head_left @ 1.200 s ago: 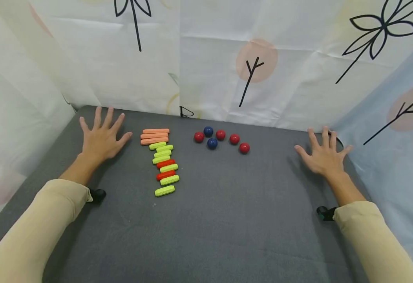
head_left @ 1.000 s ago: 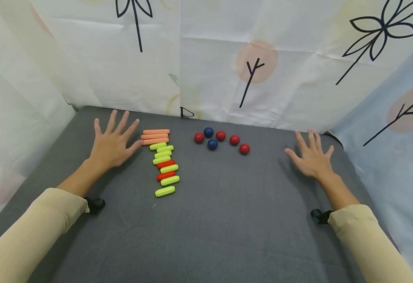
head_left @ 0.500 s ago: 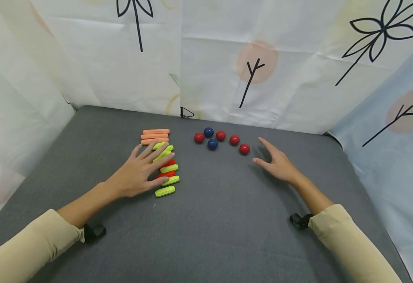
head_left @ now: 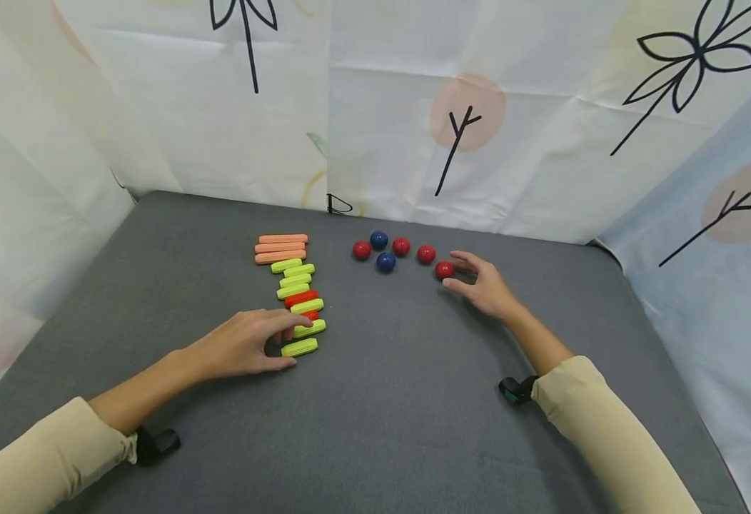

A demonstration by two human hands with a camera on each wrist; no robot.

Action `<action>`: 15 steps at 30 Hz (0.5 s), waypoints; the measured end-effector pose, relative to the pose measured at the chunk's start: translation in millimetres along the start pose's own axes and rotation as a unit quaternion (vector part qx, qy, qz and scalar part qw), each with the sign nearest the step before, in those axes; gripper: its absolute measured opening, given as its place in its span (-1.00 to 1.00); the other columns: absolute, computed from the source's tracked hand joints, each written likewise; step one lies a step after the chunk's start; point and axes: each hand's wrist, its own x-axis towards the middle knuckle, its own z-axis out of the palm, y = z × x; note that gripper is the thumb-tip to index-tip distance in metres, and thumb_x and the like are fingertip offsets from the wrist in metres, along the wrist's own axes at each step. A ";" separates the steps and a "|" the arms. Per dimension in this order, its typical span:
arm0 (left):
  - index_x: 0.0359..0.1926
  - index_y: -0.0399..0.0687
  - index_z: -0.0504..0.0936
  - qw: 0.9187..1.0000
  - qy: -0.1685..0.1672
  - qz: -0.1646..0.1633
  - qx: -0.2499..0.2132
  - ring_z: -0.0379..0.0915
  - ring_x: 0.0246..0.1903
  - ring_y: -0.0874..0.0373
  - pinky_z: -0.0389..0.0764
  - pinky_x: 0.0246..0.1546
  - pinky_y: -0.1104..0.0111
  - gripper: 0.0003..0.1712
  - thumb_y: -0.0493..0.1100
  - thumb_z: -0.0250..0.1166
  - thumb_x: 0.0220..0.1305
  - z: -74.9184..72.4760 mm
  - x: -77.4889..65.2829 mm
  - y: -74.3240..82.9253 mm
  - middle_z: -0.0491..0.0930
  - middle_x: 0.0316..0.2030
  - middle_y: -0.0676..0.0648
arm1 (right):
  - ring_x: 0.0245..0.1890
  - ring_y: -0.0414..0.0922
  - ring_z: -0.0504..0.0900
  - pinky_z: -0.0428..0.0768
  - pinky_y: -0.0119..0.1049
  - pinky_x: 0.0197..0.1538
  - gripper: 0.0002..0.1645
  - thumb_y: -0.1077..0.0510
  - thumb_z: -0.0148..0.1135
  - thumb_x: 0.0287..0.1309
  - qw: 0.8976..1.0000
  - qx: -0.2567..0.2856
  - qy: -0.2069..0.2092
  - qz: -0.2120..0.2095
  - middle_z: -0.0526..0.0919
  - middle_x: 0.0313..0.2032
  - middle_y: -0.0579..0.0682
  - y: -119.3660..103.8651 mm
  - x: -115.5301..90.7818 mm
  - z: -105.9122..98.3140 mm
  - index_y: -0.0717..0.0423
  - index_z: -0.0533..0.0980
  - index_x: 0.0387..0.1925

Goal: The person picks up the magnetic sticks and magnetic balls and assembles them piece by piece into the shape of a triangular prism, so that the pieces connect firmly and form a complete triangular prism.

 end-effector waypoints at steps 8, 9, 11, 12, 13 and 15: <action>0.17 -0.04 0.56 1.000 -0.006 -0.005 -0.010 0.38 -0.47 0.36 0.45 -0.46 0.48 -0.42 -0.16 0.51 0.11 0.5 1.5 3.3 0.58 -0.36 0.17 | 0.08 0.19 0.54 0.42 0.12 0.19 -0.57 0.28 0.30 0.27 0.999 -0.037 -0.001 -0.025 0.64 0.01 0.29 -3.7 -1.0 4.1 0.35 0.49 0.14; 0.16 -0.04 0.56 1.000 -0.005 -0.003 -0.014 0.40 -0.46 0.36 0.46 -0.46 0.48 -0.42 -0.16 0.51 0.11 0.2 2.1 4.6 0.59 -0.36 0.17 | 0.07 0.17 0.55 0.42 0.12 0.18 -0.58 0.28 0.31 0.26 0.999 -0.041 -0.007 -0.028 0.65 0.00 0.28 -4.4 -2.8 4.4 0.34 0.50 0.12; 0.16 -0.06 0.57 1.000 0.000 0.002 -0.021 0.43 -0.43 0.35 0.49 -0.44 0.47 -0.42 -0.16 0.51 0.11 -0.1 4.4 7.5 0.61 -0.34 0.15 | 0.05 0.15 0.56 0.43 0.12 0.17 -0.59 0.28 0.33 0.24 0.998 -0.047 -0.019 -0.038 0.66 -0.02 0.24 -6.2 -7.1 5.4 0.32 0.51 0.10; 0.16 -0.07 0.57 1.000 0.004 0.006 -0.025 0.45 -0.40 0.34 0.52 -0.42 0.47 -0.42 -0.16 0.51 0.11 -0.2 6.3 8.9 0.62 -0.33 0.15 | 0.05 0.13 0.57 0.43 0.12 0.17 -0.60 0.27 0.33 0.24 0.998 -0.049 -0.025 -0.043 0.66 -0.02 0.22 -7.4 -9.6 6.1 0.31 0.52 0.09; 0.16 -0.07 0.57 1.000 0.008 0.009 -0.029 0.47 -0.38 0.33 0.54 -0.39 0.45 -0.42 -0.16 0.52 0.11 0.0 8.9 10.4 0.62 -0.31 0.14 | 0.04 0.11 0.57 0.44 0.12 0.16 -0.60 0.26 0.34 0.24 0.997 -0.051 -0.031 -0.048 0.66 -0.03 0.20 -8.5 -12.3 6.9 0.29 0.53 0.09; 0.15 -0.07 0.58 0.999 0.019 0.012 -0.040 0.50 -0.34 0.32 0.57 -0.35 0.42 -0.43 -0.17 0.52 0.10 0.6 16.0 12.9 0.63 -0.29 0.13 | 0.02 0.08 0.59 0.45 0.11 0.16 -0.61 0.24 0.35 0.23 0.996 -0.052 -0.042 -0.060 0.67 -0.04 0.16 -10.4 -17.6 9.1 0.26 0.54 0.07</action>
